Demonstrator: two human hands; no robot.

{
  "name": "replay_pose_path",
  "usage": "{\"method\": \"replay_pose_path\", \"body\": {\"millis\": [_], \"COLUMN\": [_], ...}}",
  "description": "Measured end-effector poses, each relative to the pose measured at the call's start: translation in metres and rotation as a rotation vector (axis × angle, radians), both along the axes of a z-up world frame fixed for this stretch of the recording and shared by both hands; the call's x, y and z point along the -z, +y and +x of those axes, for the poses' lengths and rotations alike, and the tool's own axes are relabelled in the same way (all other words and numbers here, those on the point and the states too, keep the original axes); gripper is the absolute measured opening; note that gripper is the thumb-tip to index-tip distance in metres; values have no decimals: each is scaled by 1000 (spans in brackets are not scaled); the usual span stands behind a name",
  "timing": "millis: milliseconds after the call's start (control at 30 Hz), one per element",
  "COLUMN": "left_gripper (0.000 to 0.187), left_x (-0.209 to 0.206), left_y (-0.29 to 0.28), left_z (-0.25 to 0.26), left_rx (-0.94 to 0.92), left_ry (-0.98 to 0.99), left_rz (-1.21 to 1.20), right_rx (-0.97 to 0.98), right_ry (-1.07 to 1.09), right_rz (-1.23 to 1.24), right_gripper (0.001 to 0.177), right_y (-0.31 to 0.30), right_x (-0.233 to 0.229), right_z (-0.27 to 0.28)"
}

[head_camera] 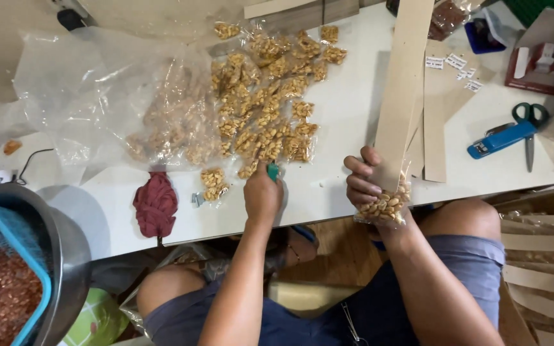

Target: Stapling cardboard headers onto small plastic bags of nut snacks for retail packaging.

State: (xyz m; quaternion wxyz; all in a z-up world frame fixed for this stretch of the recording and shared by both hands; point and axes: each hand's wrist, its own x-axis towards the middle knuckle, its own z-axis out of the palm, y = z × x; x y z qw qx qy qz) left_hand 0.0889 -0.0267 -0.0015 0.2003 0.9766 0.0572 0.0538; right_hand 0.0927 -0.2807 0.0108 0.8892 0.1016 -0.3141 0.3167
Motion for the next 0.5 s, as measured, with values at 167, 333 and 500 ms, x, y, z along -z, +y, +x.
{"method": "replay_pose_path", "body": {"millis": [167, 333, 500], "left_gripper": [25, 24, 36], "left_x": [-28, -13, -35], "left_y": [-8, 1, 2], "left_z": [-9, -2, 3], "left_rx": [41, 74, -66], "left_ry": [39, 13, 106], "left_rz": [149, 181, -42], "right_rx": [79, 72, 113], "right_ry": [68, 60, 39], "right_rz": [-33, 19, -45], "right_gripper": [4, 7, 12], "right_y": [-2, -3, -5], "right_x": [5, 10, 18], "right_z": [-5, -3, -2]}}
